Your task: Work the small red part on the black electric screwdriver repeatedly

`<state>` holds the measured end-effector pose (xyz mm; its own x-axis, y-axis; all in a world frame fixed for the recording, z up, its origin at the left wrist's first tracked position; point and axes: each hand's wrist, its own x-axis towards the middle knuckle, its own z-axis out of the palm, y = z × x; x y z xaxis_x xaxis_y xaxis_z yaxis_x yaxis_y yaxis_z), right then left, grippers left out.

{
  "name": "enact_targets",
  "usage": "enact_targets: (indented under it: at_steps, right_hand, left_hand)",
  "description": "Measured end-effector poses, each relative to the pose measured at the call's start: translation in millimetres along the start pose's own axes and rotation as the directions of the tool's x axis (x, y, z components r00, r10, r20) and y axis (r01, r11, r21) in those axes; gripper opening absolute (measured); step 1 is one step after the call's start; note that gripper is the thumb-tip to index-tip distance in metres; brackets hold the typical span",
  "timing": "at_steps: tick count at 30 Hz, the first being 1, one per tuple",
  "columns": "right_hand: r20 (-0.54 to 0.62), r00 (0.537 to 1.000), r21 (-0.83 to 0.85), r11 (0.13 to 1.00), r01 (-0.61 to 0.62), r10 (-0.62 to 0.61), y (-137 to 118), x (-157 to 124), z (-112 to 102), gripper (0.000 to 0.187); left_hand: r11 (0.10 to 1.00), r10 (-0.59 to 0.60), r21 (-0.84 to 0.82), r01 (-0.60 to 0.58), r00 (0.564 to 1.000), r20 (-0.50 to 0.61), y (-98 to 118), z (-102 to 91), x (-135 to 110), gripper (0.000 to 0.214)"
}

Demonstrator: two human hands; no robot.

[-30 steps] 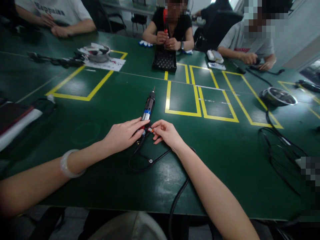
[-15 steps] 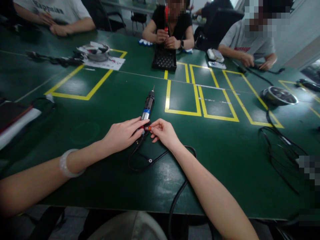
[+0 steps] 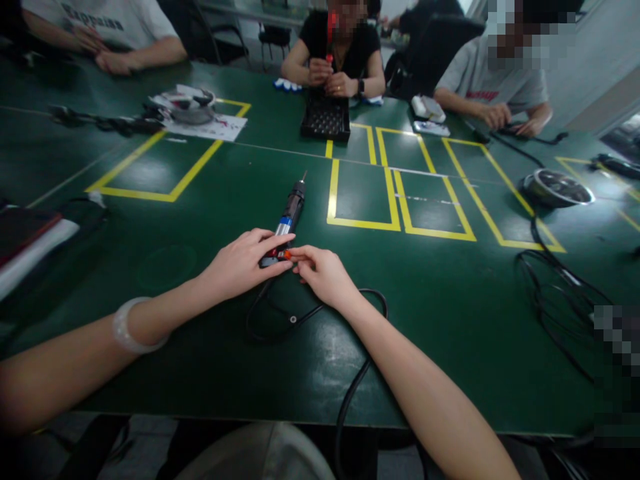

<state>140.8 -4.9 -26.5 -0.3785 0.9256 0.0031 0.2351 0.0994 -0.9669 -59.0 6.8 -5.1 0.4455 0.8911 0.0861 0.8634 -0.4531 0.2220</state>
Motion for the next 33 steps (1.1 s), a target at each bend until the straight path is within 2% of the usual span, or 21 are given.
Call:
enact_targets:
  at_steps: [5, 8, 11, 18, 22, 26, 30, 33]
  right_hand:
    - [0.07, 0.995, -0.152, 0.985, 0.076, -0.066, -3, -4, 1, 0.05]
    - [0.131, 0.988, -0.137, 0.985, 0.102, -0.084, -4, -4, 1, 0.058]
    - [0.148, 0.986, -0.072, 0.994, 0.088, -0.077, -5, -3, 0, 0.056]
    - [0.012, 1.0, 0.052, 0.999, -0.011, 0.01, -3, -1, -12, 0.033]
    - [-0.077, 0.997, 0.062, 0.998, 0.013, -0.008, -2, 0, -20, 0.029]
    - [-0.166, 0.985, -0.011, 0.999, 0.044, -0.045, 4, 2, -31, 0.027]
    - [-0.25, 0.965, -0.085, 0.995, 0.059, -0.079, 15, 4, -46, 0.025]
    - [-0.292, 0.953, -0.089, 0.995, 0.054, -0.078, 23, 6, -53, 0.024]
  left_hand:
    - [0.996, -0.007, -0.094, 0.006, 1.0, -0.012, -10, 4.1, 1, 0.06]
    - [0.995, -0.008, -0.1, 0.008, 1.0, -0.002, -13, 4.1, 2, 0.058]
    - [0.996, -0.012, -0.083, 0.013, 1.0, 0.014, -13, 2.7, 3, 0.056]
    - [0.996, -0.021, 0.082, 0.018, 0.999, 0.034, -9, -5.0, 2, 0.056]
    - [0.992, -0.019, 0.122, 0.013, 0.999, 0.049, -6, -9.9, 1, 0.056]
    - [0.979, -0.022, 0.204, 0.014, 0.999, 0.039, -7, -13.6, 3, 0.056]
    - [0.963, -0.047, 0.268, 0.039, 0.999, 0.023, -19, -18.7, 8, 0.055]
    - [0.954, -0.102, 0.285, 0.095, 0.995, 0.009, -38, -23.1, 15, 0.056]
